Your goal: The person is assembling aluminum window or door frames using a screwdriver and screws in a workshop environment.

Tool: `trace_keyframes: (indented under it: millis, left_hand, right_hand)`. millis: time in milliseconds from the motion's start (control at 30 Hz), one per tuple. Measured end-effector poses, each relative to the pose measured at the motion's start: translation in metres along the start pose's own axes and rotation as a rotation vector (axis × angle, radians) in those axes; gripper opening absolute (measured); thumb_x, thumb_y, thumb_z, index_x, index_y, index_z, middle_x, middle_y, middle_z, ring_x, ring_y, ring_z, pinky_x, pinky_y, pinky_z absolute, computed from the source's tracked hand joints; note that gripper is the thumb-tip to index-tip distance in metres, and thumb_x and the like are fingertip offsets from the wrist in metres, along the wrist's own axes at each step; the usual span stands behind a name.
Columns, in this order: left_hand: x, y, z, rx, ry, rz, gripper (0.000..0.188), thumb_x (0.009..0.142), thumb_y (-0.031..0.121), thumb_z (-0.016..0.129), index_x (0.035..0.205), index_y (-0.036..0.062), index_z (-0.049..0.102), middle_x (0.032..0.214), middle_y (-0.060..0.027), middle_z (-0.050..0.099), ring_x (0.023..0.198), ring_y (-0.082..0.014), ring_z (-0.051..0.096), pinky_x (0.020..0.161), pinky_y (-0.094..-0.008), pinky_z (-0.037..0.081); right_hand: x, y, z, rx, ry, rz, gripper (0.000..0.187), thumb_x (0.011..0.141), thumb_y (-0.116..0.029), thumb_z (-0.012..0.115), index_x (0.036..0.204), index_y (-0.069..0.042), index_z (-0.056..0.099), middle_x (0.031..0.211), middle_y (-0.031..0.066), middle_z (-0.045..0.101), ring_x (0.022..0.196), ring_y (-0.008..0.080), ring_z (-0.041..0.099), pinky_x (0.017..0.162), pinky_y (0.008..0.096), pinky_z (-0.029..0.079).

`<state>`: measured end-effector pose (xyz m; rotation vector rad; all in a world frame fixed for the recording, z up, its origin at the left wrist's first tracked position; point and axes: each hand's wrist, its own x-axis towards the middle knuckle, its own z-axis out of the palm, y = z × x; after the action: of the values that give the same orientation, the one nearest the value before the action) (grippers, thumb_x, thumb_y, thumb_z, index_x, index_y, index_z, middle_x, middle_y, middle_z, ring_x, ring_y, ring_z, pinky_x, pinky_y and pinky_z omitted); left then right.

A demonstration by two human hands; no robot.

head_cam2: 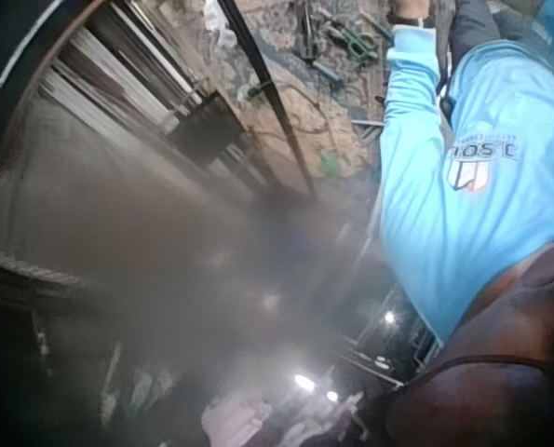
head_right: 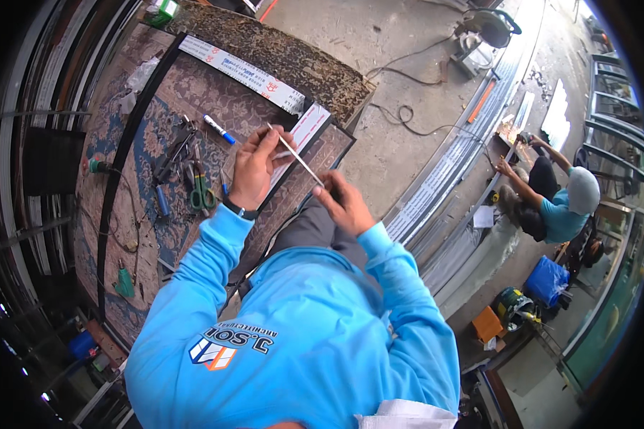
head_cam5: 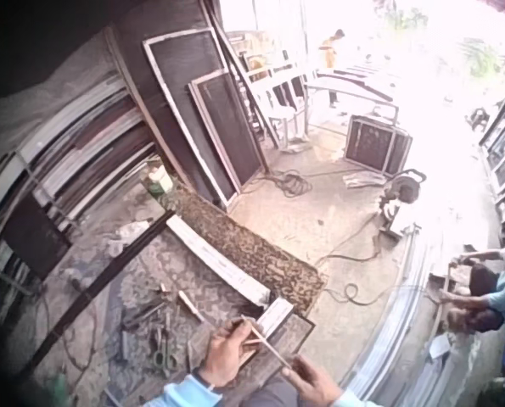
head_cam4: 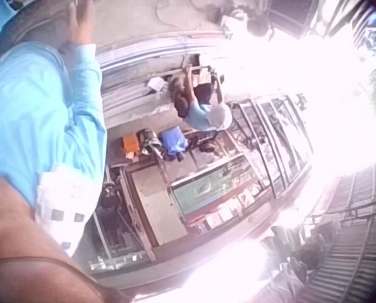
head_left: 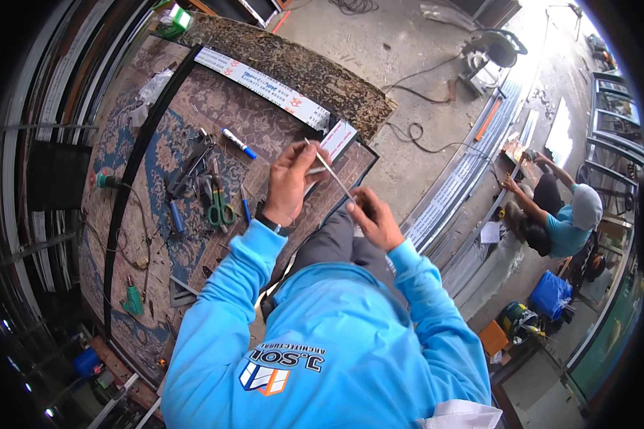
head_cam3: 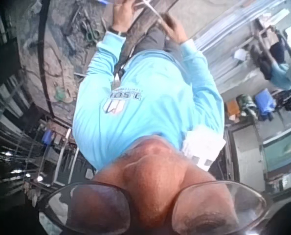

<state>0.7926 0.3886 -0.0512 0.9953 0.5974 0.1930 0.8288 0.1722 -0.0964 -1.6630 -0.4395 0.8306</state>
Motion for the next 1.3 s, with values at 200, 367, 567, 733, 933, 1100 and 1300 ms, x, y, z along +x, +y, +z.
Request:
trace_keyframes:
  millis: [200,367,567,733,933,1100,1300]
  left_hand:
    - [0.121,0.045,-0.033,0.254,0.22,0.172,0.014,0.101,0.02,0.064,0.104,0.0062,0.063,0.089,-0.0061,0.07,0.077,-0.014,0.068,0.071,-0.0285,0.058]
    - [0.135,0.007,-0.175,1.523,-0.016,0.269,0.029,0.084,0.015,0.078,0.108,0.0042,0.064,0.089,-0.0087,0.066,0.074,-0.0244,0.063,0.068,-0.0386,0.052]
    - [0.17,0.032,-0.041,1.748,-0.497,0.577,0.073,0.069,0.01,0.084,0.136,0.0124,0.052,0.139,-0.0143,0.049,0.132,-0.0343,0.045,0.118,-0.0583,0.029]
    - [0.219,0.032,-0.028,1.883,-0.935,0.524,0.078,0.065,0.016,0.087,0.134,0.0105,0.052,0.133,-0.0107,0.054,0.128,-0.032,0.051,0.12,-0.0614,0.025]
    - [0.225,0.054,-0.01,1.747,-1.121,0.379,0.079,0.06,0.019,0.088,0.131,0.0096,0.055,0.119,-0.0097,0.06,0.114,-0.0302,0.057,0.103,-0.047,0.04]
    - [0.226,0.051,-0.007,1.75,-1.103,0.398,0.077,0.06,0.016,0.086,0.131,0.0134,0.058,0.115,-0.0081,0.06,0.112,-0.0292,0.057,0.099,-0.0446,0.04]
    - [0.225,0.059,-0.005,1.671,-1.088,0.457,0.078,0.057,0.016,0.086,0.131,0.0155,0.061,0.117,-0.0077,0.061,0.11,-0.0287,0.058,0.099,-0.0445,0.041]
  right_hand:
    - [0.093,0.011,-0.044,-0.243,0.141,0.077,0.034,0.099,-0.032,0.066,0.108,0.0,0.06,0.085,0.0188,0.068,0.079,0.0285,0.068,0.074,0.039,0.053]
    - [0.133,-0.002,-0.033,-0.149,0.325,0.234,0.051,0.085,-0.036,0.084,0.111,0.001,0.06,0.089,0.015,0.071,0.081,0.0243,0.069,0.077,0.0379,0.056]
    - [0.15,0.021,-0.017,-0.083,0.376,0.143,0.058,0.074,-0.03,0.092,0.117,-0.005,0.064,0.108,0.0129,0.062,0.098,0.0244,0.064,0.088,0.0369,0.053]
    - [0.151,0.024,-0.017,-0.08,0.379,0.032,0.053,0.076,-0.018,0.091,0.118,-0.004,0.062,0.105,0.006,0.063,0.091,0.0159,0.061,0.082,0.0296,0.051]
    - [0.158,0.003,-0.019,0.199,0.399,0.177,0.045,0.076,-0.009,0.088,0.111,-0.002,0.059,0.103,0.0074,0.061,0.092,0.0189,0.062,0.083,0.0312,0.051]
    - [0.156,0.006,-0.015,0.002,0.416,0.09,0.045,0.073,-0.014,0.089,0.108,-0.001,0.064,0.107,0.0136,0.065,0.098,0.0297,0.065,0.088,0.0379,0.052]
    - [0.141,-0.01,-0.01,0.267,0.305,0.202,0.045,0.074,-0.015,0.09,0.109,-0.003,0.065,0.104,0.0041,0.066,0.092,0.013,0.062,0.082,0.0298,0.051]
